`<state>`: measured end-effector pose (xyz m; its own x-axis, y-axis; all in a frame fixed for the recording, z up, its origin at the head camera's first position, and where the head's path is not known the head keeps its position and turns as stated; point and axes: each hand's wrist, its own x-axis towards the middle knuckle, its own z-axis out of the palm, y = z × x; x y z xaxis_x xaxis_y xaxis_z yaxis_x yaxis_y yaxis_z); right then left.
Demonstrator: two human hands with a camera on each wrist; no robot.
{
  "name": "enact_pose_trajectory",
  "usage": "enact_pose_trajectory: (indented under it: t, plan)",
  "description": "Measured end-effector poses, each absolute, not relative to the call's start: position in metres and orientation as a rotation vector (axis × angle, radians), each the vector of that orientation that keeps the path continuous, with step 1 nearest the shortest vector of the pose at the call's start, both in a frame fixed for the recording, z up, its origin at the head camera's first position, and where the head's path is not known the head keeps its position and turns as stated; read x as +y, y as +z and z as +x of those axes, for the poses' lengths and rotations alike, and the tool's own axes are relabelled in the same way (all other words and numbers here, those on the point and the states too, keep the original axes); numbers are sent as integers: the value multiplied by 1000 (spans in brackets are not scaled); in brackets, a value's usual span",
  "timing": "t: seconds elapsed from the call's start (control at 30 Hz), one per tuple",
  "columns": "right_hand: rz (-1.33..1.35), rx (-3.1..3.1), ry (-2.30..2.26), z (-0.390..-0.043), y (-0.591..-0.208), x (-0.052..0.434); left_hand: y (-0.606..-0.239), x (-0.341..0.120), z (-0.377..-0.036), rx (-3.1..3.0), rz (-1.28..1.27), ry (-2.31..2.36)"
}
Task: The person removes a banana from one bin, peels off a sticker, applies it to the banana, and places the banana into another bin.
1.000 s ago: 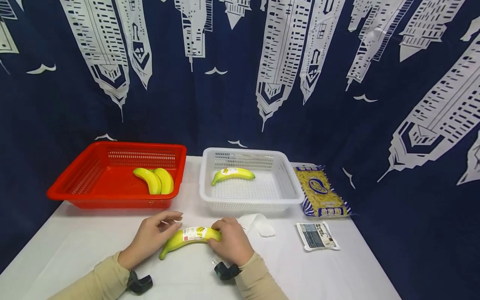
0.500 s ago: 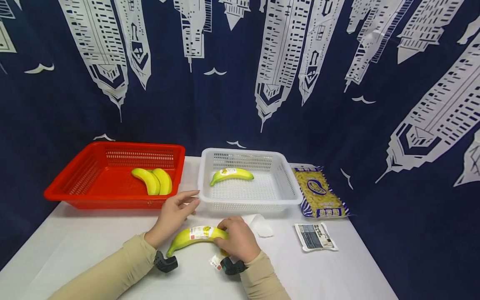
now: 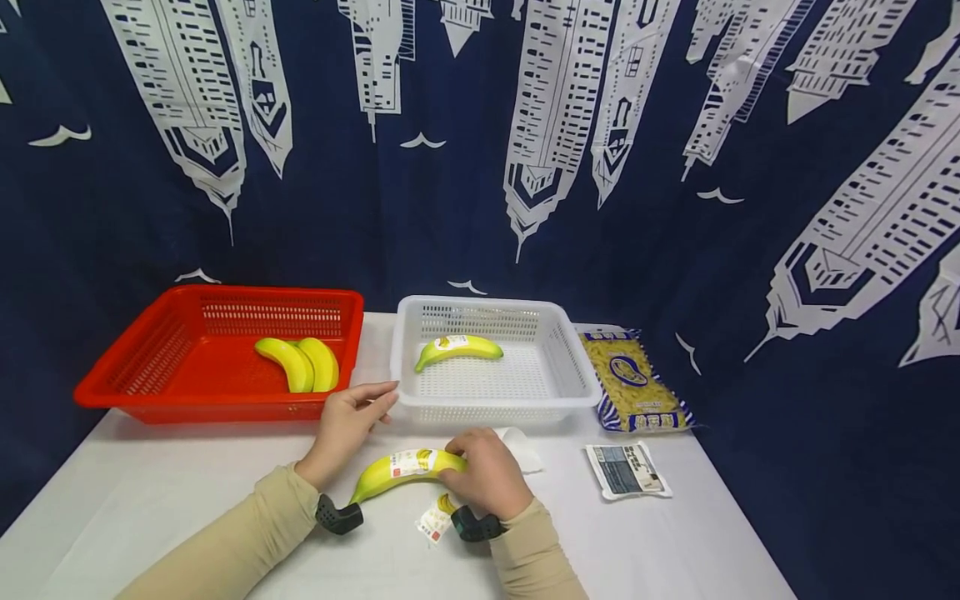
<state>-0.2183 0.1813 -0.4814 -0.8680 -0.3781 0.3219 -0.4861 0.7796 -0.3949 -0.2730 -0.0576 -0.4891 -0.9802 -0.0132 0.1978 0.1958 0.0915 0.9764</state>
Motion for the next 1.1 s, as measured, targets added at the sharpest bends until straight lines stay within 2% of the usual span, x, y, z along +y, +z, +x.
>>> enact_pose_trajectory:
  t: [0.33, 0.63, 0.83, 1.1]
  plan:
    - [632, -2725, 705, -217, -456, 193, -490, -60, -274, -2172, -182, -1991]
    - [539, -2593, 788, -223, -412, 234, -491, -58, -275, -2168, -207, -1961]
    - [386, -2487, 716, -268, -381, 244, -491, -57, -275, -2148, -227, -1999]
    - [475, -2791, 578, -352, -378, 235, -491, -57, -272, -2137, -217, -1983]
